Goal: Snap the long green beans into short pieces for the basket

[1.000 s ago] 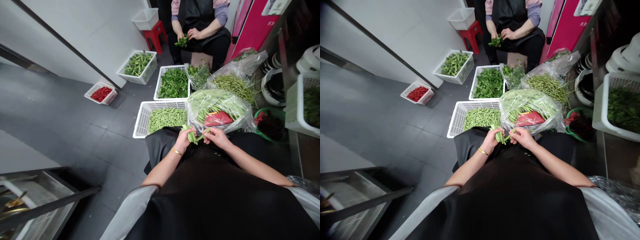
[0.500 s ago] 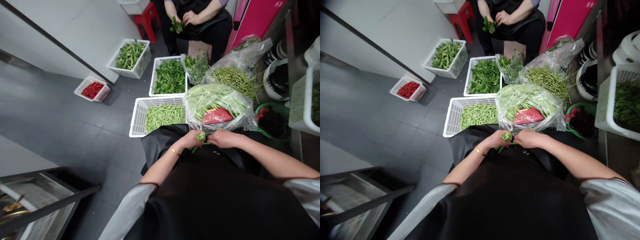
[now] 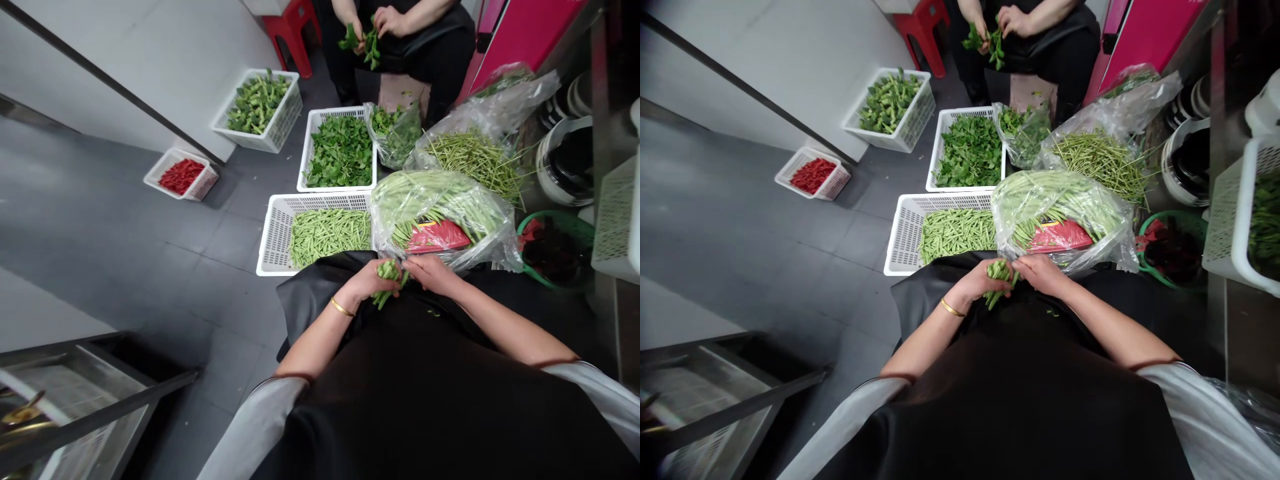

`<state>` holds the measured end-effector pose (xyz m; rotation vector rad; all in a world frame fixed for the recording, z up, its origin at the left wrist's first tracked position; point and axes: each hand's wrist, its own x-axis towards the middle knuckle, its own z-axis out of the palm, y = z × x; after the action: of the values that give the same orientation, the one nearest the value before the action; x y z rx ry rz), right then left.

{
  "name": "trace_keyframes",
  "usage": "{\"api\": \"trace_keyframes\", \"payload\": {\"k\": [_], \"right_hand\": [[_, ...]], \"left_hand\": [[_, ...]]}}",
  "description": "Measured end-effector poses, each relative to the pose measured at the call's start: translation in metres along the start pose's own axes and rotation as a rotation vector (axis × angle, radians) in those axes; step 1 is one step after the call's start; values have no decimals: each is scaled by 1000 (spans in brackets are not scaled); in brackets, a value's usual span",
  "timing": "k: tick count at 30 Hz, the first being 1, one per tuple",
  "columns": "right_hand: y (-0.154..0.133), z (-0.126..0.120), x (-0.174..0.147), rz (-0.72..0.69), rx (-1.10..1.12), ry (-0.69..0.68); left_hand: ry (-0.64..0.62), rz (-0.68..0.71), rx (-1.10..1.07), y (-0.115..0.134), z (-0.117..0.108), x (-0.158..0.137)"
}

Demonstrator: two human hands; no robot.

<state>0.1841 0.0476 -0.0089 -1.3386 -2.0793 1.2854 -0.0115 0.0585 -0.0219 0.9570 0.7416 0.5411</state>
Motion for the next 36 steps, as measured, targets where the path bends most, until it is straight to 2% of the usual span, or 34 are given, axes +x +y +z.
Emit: {"api": "trace_keyframes", "payload": {"k": [4,6,7,9,11,13,14,16,17,18,20,22,24,25,27,28,30,34,36], "right_hand": [[-15,16,-22,10,716,-425],[-15,16,-31,33,858,-533],[-10,12,-33,62,843,-572],[10,-4,-28,165,628,-620],[37,-22,-13,291,190,-610],[62,-34,9,351,-298,-441],[71,-36,22,351,-475,-326],[82,-32,49,339,-673,-129],[84,-27,61,341,-713,-79],[85,-22,73,351,-739,-58],[86,-11,91,378,-776,-66],[91,-7,100,377,-781,-85],[101,-12,99,371,-776,-80],[106,-18,96,373,-777,-80],[118,-32,89,383,-786,-75],[124,-39,86,390,-789,-72],[134,-53,80,399,-789,-71],[150,-78,71,387,-761,-84],[155,-87,65,366,-742,-86]], "left_hand": [[-342,-65,185,14,-3,-8],[-372,-69,283,21,-6,-12],[-314,-55,305,26,-10,-15],[-73,-6,323,35,-28,-19],[252,31,408,47,-62,-22],[559,8,643,61,-106,-24],[659,-37,802,67,-128,-24],[746,-124,1010,76,-161,-23],[779,-122,1071,78,-169,-20],[798,-88,1120,79,-169,-15],[782,64,1214,73,-147,1],[580,252,1383,59,-105,24],[272,398,1562,41,-63,53],[155,430,1640,32,-47,67],[25,364,1771,22,-34,90],[19,292,1827,21,-36,98],[98,183,1922,30,-53,106],[359,162,2051,77,-101,98],[447,181,2054,97,-110,91]]}}
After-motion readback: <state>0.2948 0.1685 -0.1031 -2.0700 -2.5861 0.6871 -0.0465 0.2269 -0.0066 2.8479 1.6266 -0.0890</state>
